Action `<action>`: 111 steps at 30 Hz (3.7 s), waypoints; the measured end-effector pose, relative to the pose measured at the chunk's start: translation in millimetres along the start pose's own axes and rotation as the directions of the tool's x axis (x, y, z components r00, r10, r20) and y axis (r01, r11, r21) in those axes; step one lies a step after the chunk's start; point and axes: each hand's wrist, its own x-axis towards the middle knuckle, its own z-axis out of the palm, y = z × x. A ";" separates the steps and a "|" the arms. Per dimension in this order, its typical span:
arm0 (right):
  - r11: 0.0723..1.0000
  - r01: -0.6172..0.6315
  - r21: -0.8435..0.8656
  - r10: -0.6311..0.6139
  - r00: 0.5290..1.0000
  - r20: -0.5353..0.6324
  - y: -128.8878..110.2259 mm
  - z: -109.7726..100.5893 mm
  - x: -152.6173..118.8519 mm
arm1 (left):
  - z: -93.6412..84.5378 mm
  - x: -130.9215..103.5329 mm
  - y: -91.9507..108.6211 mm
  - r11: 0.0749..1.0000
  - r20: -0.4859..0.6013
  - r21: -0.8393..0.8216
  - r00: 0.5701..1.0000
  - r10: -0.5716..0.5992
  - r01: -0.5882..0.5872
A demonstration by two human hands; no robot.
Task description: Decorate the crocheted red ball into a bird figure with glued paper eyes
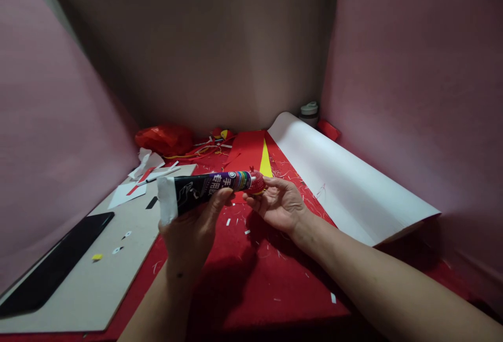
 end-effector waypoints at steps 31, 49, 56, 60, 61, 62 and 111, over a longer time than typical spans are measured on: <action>0.999 -0.001 0.042 0.002 1.000 -0.017 -0.1 -0.3 -0.9 | -1.8 3.1 -6.5 0.998 0.002 0.016 0.998 0.055 -0.055; 1.000 -0.016 -0.020 0.016 1.000 -0.010 -0.9 0.2 -1.4 | 1.7 4.5 -4.4 0.979 -0.003 -0.178 0.995 -0.100 0.098; 0.999 -0.031 -0.009 0.031 1.000 -0.004 -0.9 -0.6 -1.9 | 1.5 5.4 -6.3 0.964 -0.043 -0.222 0.987 -0.157 0.144; 0.999 -0.035 -0.009 0.035 0.999 -0.022 -0.6 -1.7 -1.1 | 0.9 5.0 -10.3 0.962 -0.041 -0.226 0.985 -0.165 0.152; 0.999 -0.039 -0.017 0.038 0.999 -0.028 -0.6 -1.6 -1.1 | 0.6 4.9 -10.3 0.962 -0.032 -0.229 0.986 -0.162 0.150; 0.999 -0.040 -0.023 0.039 0.999 -0.033 -0.5 -1.4 -1.2 | 0.3 4.9 -10.0 0.963 -0.029 -0.230 0.987 -0.155 0.144; 0.999 -0.037 0.008 0.037 0.999 0.019 -0.4 1.5 -4.9 | 1.1 4.5 -10.5 0.984 0.040 -0.145 0.994 -0.099 0.104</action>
